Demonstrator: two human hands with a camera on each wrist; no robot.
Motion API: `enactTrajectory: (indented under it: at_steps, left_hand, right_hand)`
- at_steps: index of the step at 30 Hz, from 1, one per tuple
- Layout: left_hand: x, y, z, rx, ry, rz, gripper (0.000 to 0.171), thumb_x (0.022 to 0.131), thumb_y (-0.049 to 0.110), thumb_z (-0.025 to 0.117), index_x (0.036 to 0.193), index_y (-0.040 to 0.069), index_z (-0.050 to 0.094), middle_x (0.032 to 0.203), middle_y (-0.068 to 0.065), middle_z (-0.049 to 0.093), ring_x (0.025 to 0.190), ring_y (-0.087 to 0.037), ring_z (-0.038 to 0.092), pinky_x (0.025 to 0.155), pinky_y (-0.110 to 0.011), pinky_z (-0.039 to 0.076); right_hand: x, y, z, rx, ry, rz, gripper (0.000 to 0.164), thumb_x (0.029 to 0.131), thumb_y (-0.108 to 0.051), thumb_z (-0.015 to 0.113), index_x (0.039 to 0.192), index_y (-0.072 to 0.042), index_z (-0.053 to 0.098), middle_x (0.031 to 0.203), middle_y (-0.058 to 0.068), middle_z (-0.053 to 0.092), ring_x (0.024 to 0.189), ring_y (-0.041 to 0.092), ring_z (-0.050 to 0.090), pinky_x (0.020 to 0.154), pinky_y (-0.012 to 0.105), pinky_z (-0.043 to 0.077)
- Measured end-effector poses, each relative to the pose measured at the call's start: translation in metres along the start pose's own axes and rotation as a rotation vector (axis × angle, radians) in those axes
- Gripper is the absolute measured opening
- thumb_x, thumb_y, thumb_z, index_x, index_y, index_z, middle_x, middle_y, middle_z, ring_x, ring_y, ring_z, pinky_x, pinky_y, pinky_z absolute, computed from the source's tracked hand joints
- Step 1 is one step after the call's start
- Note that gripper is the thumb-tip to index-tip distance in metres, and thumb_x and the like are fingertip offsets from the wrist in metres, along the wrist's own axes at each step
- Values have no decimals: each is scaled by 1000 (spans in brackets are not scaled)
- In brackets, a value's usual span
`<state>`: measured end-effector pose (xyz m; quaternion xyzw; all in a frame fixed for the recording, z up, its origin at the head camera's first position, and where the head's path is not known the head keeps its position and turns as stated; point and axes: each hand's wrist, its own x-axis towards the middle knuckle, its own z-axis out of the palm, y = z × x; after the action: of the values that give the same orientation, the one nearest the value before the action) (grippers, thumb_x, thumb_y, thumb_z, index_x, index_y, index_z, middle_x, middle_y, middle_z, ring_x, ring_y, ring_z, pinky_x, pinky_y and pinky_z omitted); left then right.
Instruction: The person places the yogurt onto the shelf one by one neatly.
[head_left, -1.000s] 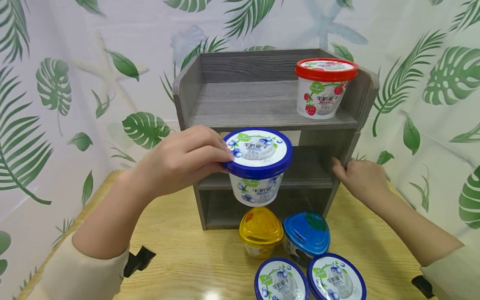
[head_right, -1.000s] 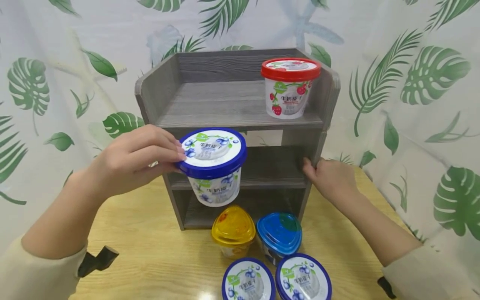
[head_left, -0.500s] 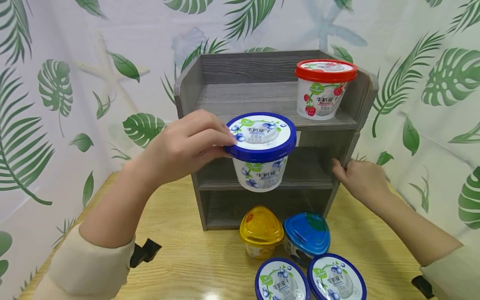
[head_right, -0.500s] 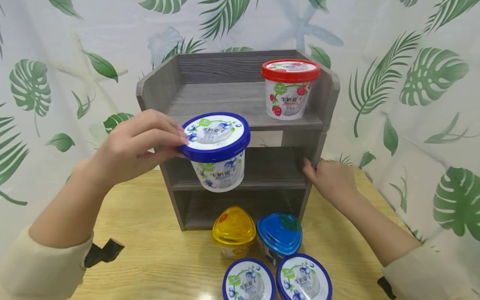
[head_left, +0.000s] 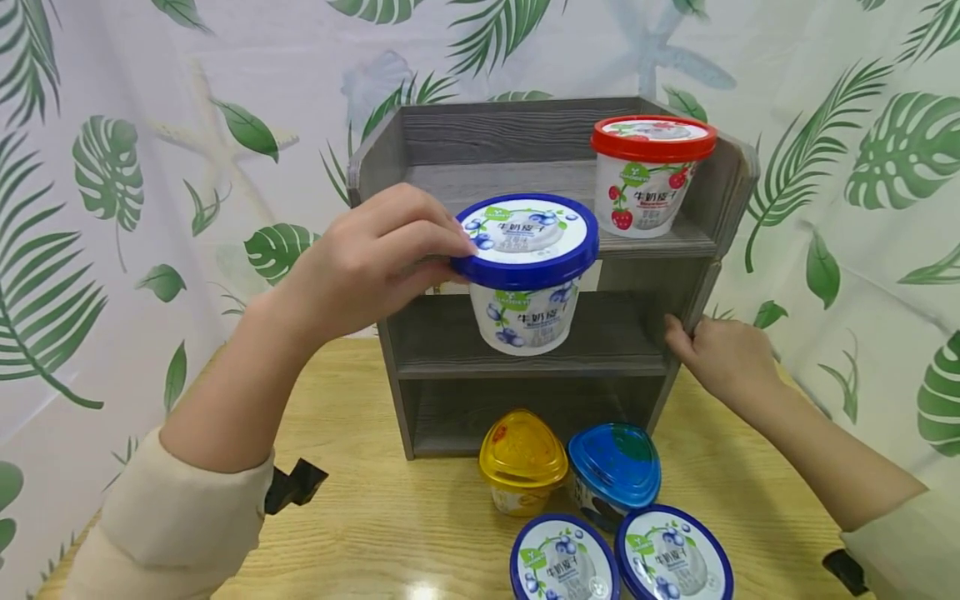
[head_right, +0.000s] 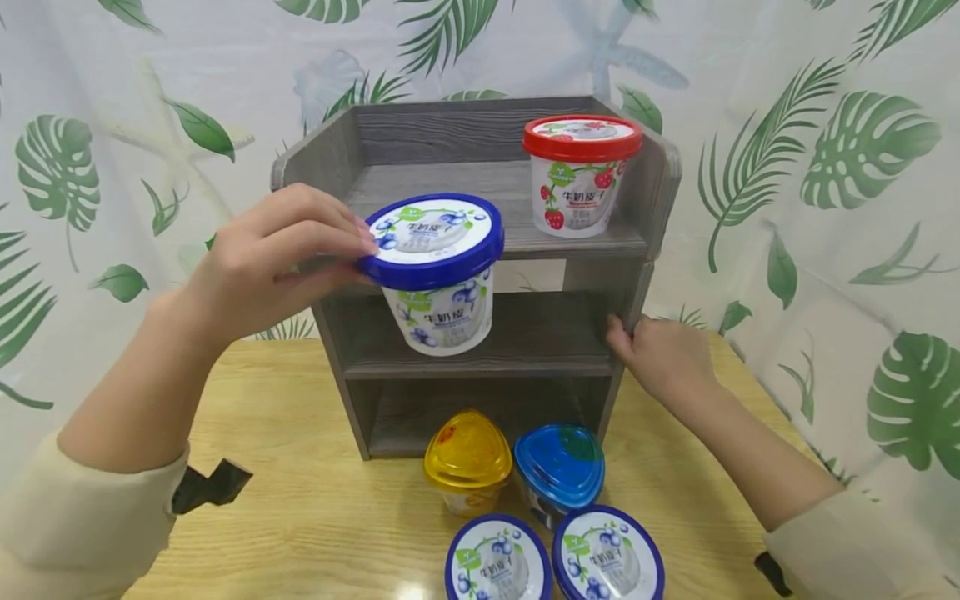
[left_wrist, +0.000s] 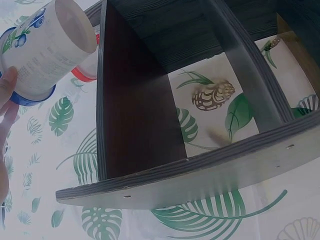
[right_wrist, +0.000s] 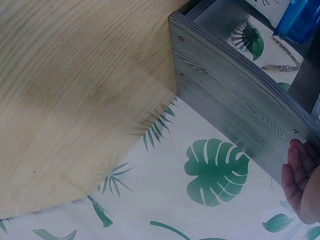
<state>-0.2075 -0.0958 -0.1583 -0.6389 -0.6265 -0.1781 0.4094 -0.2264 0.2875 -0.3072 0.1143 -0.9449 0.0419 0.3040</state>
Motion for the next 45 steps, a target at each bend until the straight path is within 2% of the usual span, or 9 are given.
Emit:
enactTrajectory:
  at_steps: [7,18,26,34,40,45]
  left_hand:
    - [8,-8,-3,10,8,-39,22,76,-1,75,95,-4,64,93,-14,63,91,-26,59,83,-33,54]
    - [16,-18,-4,16,18,-62,19,79,-2,71,97,-5,63,95,-14,63,92,-25,59,85,-32,54]
    - [19,-26,-1,30,41,-66,18,81,-1,70,97,-5,63,95,-15,63,93,-26,59,86,-30,53]
    - [22,-34,3,30,53,-71,18,82,1,69,98,-5,64,95,-15,63,93,-25,58,87,-28,52]
    - [24,-42,7,48,42,-71,17,83,3,68,97,-6,65,95,-16,64,95,-27,58,89,-29,52]
    - [23,-44,9,83,26,-100,18,84,5,68,98,-5,65,97,-17,64,96,-27,58,91,-30,51]
  right_hand:
    - [0,-1,0,-3,-4,5,59,97,-34,39,42,-12,29,39,-2,24,36,16,27,35,25,17]
    - [1,0,1,-2,30,-7,61,97,-36,36,42,-13,28,39,-2,24,35,17,27,34,26,17]
    - [1,-1,1,0,24,2,60,97,-36,37,41,-13,28,39,-2,24,35,17,28,33,26,18]
    - [-1,0,3,-6,58,-18,60,96,-36,35,42,-13,27,39,-3,22,35,17,26,34,25,16]
    - [-2,0,3,-3,62,-13,60,96,-37,35,42,-13,28,39,-2,23,35,18,26,34,26,16]
    - [-1,0,3,-2,71,-17,60,96,-36,36,42,-13,27,39,-2,23,35,18,26,33,26,17]
